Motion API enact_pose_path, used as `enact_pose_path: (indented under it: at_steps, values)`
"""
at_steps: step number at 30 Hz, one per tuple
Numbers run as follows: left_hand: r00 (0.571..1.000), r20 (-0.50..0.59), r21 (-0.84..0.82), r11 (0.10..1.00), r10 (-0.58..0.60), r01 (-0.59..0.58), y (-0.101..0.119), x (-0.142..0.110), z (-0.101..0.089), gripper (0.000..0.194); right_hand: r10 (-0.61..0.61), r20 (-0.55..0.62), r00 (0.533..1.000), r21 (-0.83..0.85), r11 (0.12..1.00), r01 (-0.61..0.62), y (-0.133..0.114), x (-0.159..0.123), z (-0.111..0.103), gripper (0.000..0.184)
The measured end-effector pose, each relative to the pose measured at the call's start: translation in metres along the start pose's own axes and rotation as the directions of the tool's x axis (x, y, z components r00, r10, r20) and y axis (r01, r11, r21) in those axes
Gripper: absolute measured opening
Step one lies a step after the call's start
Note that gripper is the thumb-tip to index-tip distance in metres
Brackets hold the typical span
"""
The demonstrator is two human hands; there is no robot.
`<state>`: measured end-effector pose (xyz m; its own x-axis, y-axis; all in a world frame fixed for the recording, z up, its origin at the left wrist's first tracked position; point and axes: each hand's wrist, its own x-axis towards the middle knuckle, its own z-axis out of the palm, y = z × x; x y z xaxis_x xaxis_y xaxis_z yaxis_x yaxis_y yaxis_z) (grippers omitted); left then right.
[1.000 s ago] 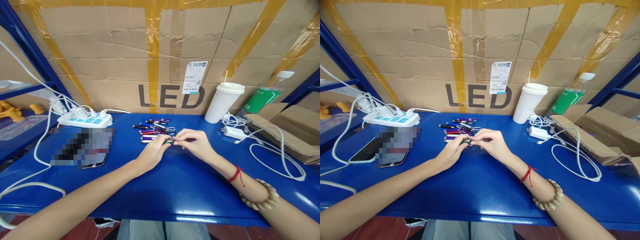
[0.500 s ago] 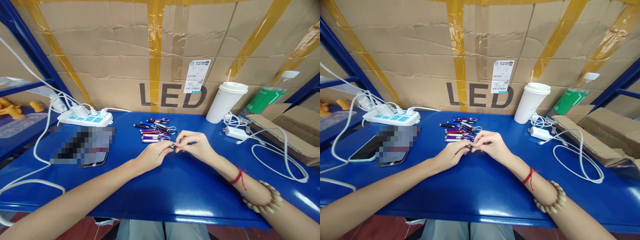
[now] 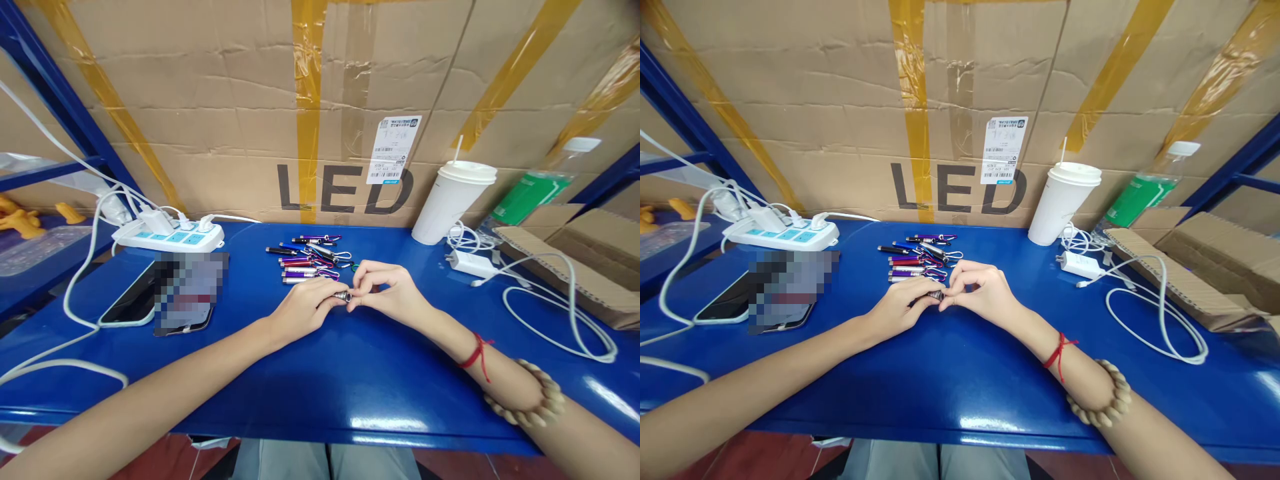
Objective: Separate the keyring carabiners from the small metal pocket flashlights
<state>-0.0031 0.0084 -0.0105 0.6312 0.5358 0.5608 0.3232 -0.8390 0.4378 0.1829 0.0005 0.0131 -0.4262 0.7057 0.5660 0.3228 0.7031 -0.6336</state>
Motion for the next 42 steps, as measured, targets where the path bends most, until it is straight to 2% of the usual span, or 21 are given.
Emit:
enact_pose_path:
  at_steps: [9, 28, 34, 42]
  values:
    - [0.997, -0.032, -0.012, 0.997, -0.076, 0.076, 0.002, 0.001, 0.0, 0.015, 0.001, -0.053, 0.999, -0.034, 0.999, -0.003, 0.001, -0.001, 0.005, 0.034]
    - [0.983, -0.133, 0.052, 0.989, -0.13, 0.138, -0.004, 0.0, 0.005, 0.007, 0.162, -0.055, 0.985, -0.005, 0.987, -0.162, 0.007, 0.0, 0.006, 0.035]
    - [0.973, -0.132, 0.051, 0.979, -0.187, 0.195, -0.002, 0.002, 0.005, 0.004, 0.152, -0.048, 0.987, 0.083, 0.985, -0.148, 0.011, 0.002, 0.004, 0.029]
    - [0.971, -0.124, 0.005, 0.978, -0.206, 0.209, 0.001, 0.004, 0.004, 0.007, 0.192, -0.035, 0.981, 0.197, 0.964, -0.182, 0.013, 0.003, 0.003, 0.025]
